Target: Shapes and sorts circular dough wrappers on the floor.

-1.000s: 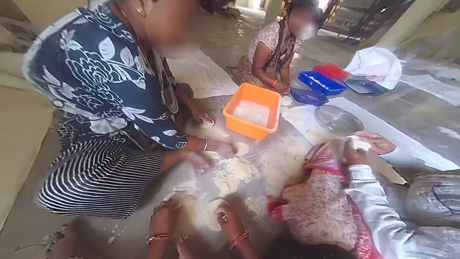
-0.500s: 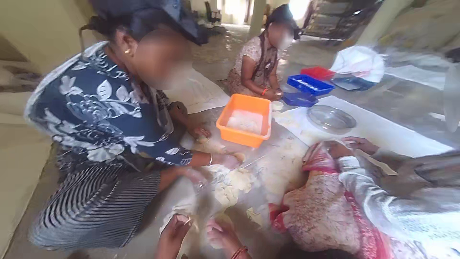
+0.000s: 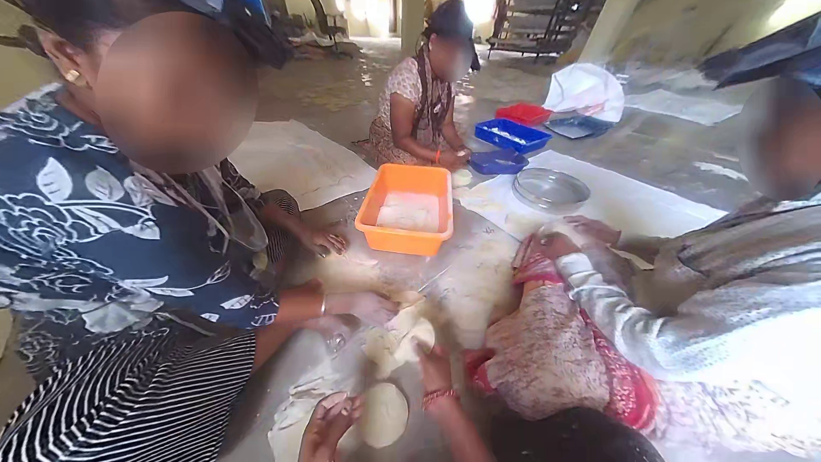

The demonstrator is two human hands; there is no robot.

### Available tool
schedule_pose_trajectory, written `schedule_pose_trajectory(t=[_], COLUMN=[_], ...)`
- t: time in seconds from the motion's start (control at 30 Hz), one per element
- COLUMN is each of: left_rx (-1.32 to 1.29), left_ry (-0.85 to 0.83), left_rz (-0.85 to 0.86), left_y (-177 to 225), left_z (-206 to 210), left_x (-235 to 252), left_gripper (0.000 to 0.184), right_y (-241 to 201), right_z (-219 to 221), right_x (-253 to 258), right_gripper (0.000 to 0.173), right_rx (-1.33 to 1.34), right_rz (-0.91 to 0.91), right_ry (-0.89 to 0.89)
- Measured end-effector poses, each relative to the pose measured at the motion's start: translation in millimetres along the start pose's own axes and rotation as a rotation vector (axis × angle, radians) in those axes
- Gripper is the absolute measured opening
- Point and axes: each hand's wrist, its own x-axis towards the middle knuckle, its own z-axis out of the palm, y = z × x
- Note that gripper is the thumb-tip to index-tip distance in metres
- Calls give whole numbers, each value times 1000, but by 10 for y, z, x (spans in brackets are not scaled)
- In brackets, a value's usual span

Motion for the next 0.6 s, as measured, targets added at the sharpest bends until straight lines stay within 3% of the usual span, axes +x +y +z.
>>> schedule_pose_trajectory(t=[0.13, 0.27, 0.33, 0.4, 0.5, 0.6], left_rx=[20, -42, -106, -144, -238, -236], left_ry=[3, 13, -7, 18, 113, 208], left_rz=[3, -115, -82, -18, -13, -45], left_y=[-155, -97, -180, -222, -173, -164], left_z=[-183, -83, -88, -64, -45, -81], left_x=[96, 86, 85, 70, 68, 65], left_gripper=[31, 34, 34, 23, 11, 10], right_y=[-180, -52, 118, 226, 293, 238], right_z=[-132, 48, 162, 229, 242, 180], right_x=[168, -292, -462, -556, -545, -470], right_gripper=[38, 36, 37, 31, 28, 31], right_rx=[30, -28, -58, -100, -131, -186], right_rz=[91, 168, 212, 205, 177, 182], right_ry=[-173, -520, -651, -747, -747, -699])
